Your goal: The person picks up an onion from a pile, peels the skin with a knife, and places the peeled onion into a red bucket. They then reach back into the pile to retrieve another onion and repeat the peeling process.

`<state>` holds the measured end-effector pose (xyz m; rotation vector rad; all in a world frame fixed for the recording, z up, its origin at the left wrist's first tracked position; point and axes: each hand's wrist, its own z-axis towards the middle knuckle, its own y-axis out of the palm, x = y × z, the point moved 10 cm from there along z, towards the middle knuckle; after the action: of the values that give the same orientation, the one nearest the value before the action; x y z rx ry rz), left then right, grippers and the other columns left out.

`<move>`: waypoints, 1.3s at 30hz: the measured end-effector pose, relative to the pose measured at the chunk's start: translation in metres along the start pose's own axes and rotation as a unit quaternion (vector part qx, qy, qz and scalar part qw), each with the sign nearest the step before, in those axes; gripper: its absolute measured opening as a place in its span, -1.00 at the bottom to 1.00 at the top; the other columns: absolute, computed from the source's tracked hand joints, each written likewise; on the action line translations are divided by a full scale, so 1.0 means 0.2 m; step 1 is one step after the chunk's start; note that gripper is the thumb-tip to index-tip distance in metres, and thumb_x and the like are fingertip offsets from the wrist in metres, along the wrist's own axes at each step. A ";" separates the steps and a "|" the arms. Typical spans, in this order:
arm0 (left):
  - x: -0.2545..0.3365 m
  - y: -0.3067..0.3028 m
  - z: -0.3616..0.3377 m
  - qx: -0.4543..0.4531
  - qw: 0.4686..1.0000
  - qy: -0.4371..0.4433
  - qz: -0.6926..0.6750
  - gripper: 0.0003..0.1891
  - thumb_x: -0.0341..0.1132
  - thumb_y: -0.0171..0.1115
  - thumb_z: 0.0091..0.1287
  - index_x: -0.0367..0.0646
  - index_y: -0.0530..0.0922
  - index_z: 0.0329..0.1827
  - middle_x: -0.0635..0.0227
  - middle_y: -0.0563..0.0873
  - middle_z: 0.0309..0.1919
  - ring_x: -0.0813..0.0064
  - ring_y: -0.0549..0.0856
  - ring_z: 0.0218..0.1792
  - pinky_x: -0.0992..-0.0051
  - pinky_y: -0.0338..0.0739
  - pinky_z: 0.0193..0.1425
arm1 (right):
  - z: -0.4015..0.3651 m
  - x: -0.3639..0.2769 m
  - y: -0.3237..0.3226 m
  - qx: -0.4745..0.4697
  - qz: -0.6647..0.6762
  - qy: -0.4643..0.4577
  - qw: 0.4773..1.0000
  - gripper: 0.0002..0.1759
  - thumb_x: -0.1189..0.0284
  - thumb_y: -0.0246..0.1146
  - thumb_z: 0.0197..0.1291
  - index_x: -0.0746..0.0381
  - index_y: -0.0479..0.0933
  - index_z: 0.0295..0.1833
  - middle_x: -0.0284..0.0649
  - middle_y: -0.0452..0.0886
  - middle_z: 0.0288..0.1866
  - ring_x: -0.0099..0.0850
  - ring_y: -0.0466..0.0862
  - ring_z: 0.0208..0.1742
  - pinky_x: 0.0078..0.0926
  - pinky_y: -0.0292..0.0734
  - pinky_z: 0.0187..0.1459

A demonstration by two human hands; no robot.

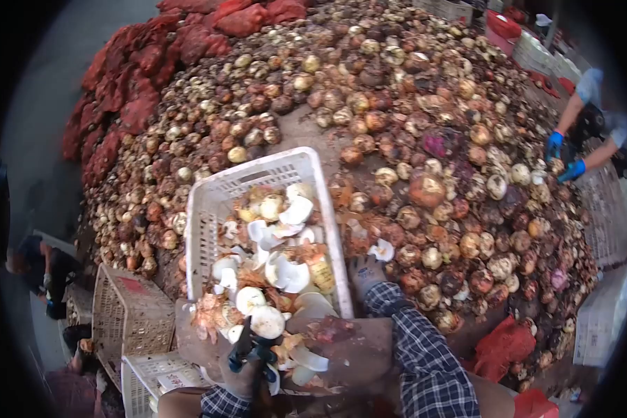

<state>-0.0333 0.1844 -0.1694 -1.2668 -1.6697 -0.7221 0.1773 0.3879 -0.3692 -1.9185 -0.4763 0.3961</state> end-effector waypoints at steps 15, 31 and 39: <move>0.09 0.05 -0.03 -0.040 0.992 -0.023 0.117 -0.54 -0.21 0.31 0.29 -0.19 0.55 0.22 0.32 0.73 -0.17 0.67 0.63 -0.21 0.54 0.54 -0.11 | -0.09 0.37 -0.19 0.036 0.248 0.115 0.961 -0.31 0.15 0.35 0.04 0.28 0.43 0.26 0.17 0.47 0.17 -0.01 0.51 0.21 -0.09 0.43 0.22; 0.15 0.07 -0.02 -0.026 0.994 0.065 0.083 -0.68 -0.45 0.23 0.26 -0.37 0.53 0.07 0.11 0.73 -0.19 0.51 0.71 -0.31 0.61 0.61 -0.39 | -0.01 0.25 0.05 -0.008 0.306 0.188 0.933 -0.25 0.08 0.40 -0.01 0.20 0.43 0.28 0.13 0.50 0.20 0.00 0.52 0.24 -0.11 0.43 0.25; 0.12 0.09 -0.02 -0.014 0.997 0.046 -0.062 -0.50 -0.21 0.30 0.29 -0.43 0.47 0.16 0.13 0.73 -0.22 0.60 0.64 -0.44 0.69 0.48 -0.51 | -0.15 0.51 0.15 0.190 0.837 0.239 0.454 -0.44 0.47 0.48 -0.04 0.38 0.54 0.13 -0.17 0.64 0.04 -0.37 0.61 0.03 -0.42 0.54 0.05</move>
<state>-0.0169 0.1972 -0.1464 -1.1397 -1.6794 -0.8685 0.2852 0.4037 -0.3919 -1.2470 1.9663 0.9737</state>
